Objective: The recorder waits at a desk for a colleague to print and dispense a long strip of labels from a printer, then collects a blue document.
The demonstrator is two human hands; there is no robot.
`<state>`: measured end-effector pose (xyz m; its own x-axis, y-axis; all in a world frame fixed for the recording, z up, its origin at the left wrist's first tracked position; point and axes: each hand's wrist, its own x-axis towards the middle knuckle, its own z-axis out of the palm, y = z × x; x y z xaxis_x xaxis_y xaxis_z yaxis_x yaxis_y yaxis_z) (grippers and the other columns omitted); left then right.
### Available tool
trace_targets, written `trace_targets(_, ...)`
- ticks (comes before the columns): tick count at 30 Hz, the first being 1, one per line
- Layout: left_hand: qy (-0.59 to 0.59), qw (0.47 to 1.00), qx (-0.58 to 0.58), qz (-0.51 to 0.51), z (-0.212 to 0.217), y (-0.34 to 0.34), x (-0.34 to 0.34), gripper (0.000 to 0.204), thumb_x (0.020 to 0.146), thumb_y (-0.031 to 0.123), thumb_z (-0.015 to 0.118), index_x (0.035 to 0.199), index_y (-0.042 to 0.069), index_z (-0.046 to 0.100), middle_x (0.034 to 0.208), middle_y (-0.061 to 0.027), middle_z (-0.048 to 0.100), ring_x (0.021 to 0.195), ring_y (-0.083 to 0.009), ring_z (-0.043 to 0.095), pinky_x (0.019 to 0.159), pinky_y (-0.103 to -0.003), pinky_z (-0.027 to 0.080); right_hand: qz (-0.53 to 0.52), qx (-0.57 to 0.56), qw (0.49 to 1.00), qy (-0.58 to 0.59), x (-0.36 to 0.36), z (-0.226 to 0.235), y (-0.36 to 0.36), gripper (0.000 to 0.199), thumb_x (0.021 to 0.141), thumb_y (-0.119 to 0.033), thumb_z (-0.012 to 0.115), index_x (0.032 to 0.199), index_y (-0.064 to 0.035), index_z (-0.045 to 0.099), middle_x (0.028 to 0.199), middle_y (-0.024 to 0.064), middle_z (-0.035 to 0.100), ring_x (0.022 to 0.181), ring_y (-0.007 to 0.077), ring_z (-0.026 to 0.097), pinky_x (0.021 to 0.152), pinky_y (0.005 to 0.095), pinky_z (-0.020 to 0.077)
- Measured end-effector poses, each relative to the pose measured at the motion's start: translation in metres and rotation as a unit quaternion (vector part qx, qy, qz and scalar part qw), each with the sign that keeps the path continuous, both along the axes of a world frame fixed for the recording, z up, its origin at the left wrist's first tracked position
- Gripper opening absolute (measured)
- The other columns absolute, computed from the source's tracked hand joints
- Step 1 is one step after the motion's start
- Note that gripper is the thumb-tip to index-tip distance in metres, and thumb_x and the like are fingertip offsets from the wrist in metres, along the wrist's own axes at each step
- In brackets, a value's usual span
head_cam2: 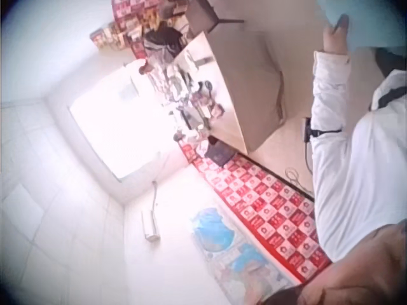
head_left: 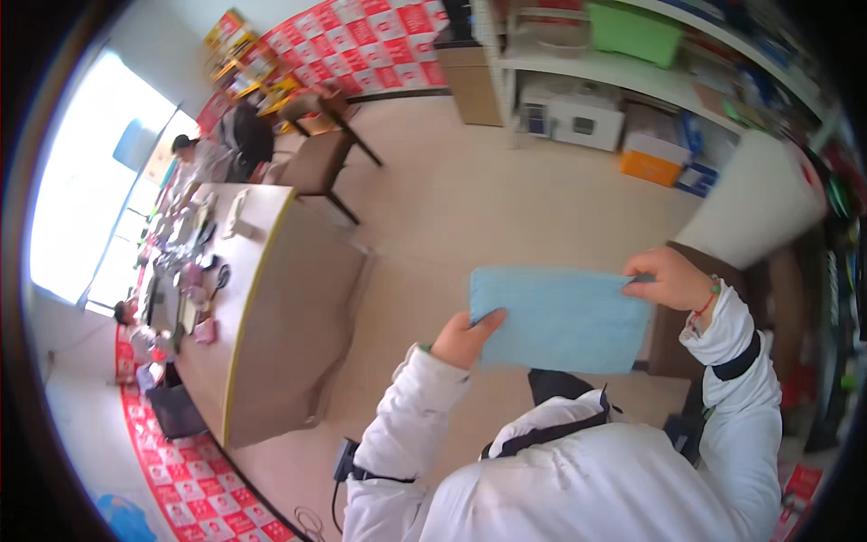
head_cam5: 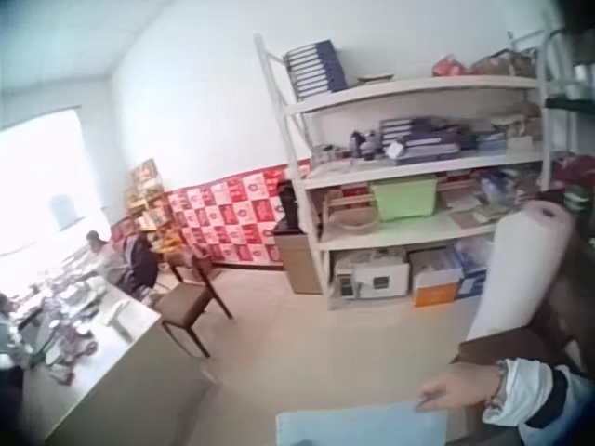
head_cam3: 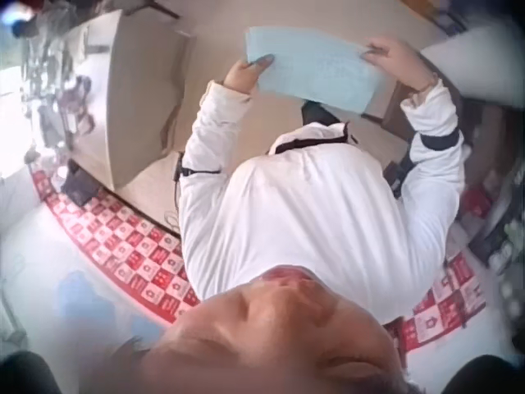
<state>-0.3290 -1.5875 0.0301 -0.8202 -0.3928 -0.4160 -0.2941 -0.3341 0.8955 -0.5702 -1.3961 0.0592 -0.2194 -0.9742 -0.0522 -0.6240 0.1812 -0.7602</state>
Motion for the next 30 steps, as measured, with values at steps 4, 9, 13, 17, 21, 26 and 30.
trace_targets(4,-0.047,0.995,-0.06,0.063,-0.011,-0.12,-0.059,0.033,0.079,0.027,0.05,0.09,-0.004,0.054,0.081,-0.0044,0.056,0.074,-0.0105,0.051,0.065,-0.023,0.04,0.004,0.016,1.0,-0.005,-0.08,0.0,-0.153,0.017,0.065,-0.016,0.057,0.071,-0.001,0.053,0.063,0.0126,0.052,0.058,0.0197,0.049,0.055,0.0275,0.0381)
trace_targets(9,-0.027,0.986,-0.097,0.132,-0.024,-0.284,-0.097,0.032,0.078,0.026,0.051,0.09,-0.003,0.054,0.081,-0.0051,0.057,0.074,-0.0106,0.051,0.066,-0.022,0.04,0.088,-0.033,0.996,0.006,-0.131,-0.018,-0.354,0.019,0.063,-0.018,0.058,0.07,-0.0014,0.053,0.062,0.0119,0.052,0.058,0.0227,0.05,0.054,0.0305,0.0387)
trace_targets(13,-0.07,0.977,-0.12,0.16,-0.057,-0.41,-0.138,0.031,0.077,0.024,0.052,0.091,-0.003,0.054,0.082,-0.0055,0.057,0.074,-0.0109,0.051,0.066,-0.024,0.04,0.036,-0.024,0.993,0.113,-0.166,-0.02,-0.471,0.022,0.064,-0.019,0.058,0.078,-0.0029,0.053,0.066,0.0109,0.053,0.064,0.0227,0.052,0.059,0.0309,0.0399)
trace_targets(17,-0.064,0.962,-0.123,0.236,-0.089,-0.559,-0.236,0.033,0.078,0.027,0.05,0.088,-0.003,0.055,0.077,-0.0066,0.057,0.067,-0.0129,0.052,0.061,-0.027,0.041,-0.117,-0.093,0.988,0.037,-0.256,-0.02,-0.528,0.027,0.064,-0.009,0.059,0.088,-0.0018,0.051,0.074,0.0067,0.054,0.067,0.016,0.053,0.062,0.0264,0.0424)
trace_targets(21,-0.144,0.945,-0.211,0.202,-0.08,-0.701,-0.349,0.034,0.077,0.027,0.049,0.09,-0.005,0.054,0.079,-0.0073,0.057,0.067,-0.0131,0.051,0.062,-0.025,0.041,-0.207,-0.018,0.978,0.026,-0.349,-0.046,-0.552,0.023,0.066,-0.005,0.057,0.088,-0.0007,0.052,0.075,0.0043,0.054,0.068,0.0112,0.052,0.063,0.0229,0.0425)
trace_targets(26,-0.084,0.924,-0.198,0.317,-0.137,-0.882,-0.425,0.031,0.075,0.024,0.048,0.089,-0.003,0.053,0.078,-0.0093,0.056,0.065,-0.0165,0.052,0.058,-0.027,0.042,-0.166,-0.023,0.986,0.023,-0.451,-0.061,-0.709,0.016,0.067,-0.009,0.056,0.081,-0.0012,0.054,0.073,0.0061,0.055,0.065,0.0147,0.053,0.061,0.0256,0.0424)
trace_targets(30,-0.043,0.882,-0.042,0.468,-0.082,-0.989,-0.45,0.025,0.073,0.016,0.044,0.088,-0.003,0.053,0.074,-0.0105,0.056,0.06,-0.0196,0.052,0.052,-0.028,0.044,0.001,-0.078,0.996,0.053,-0.485,-0.05,-0.928,0.017,0.069,-0.017,0.053,0.079,-0.0026,0.055,0.072,0.0111,0.055,0.066,0.0224,0.053,0.061,0.0296,0.0416)
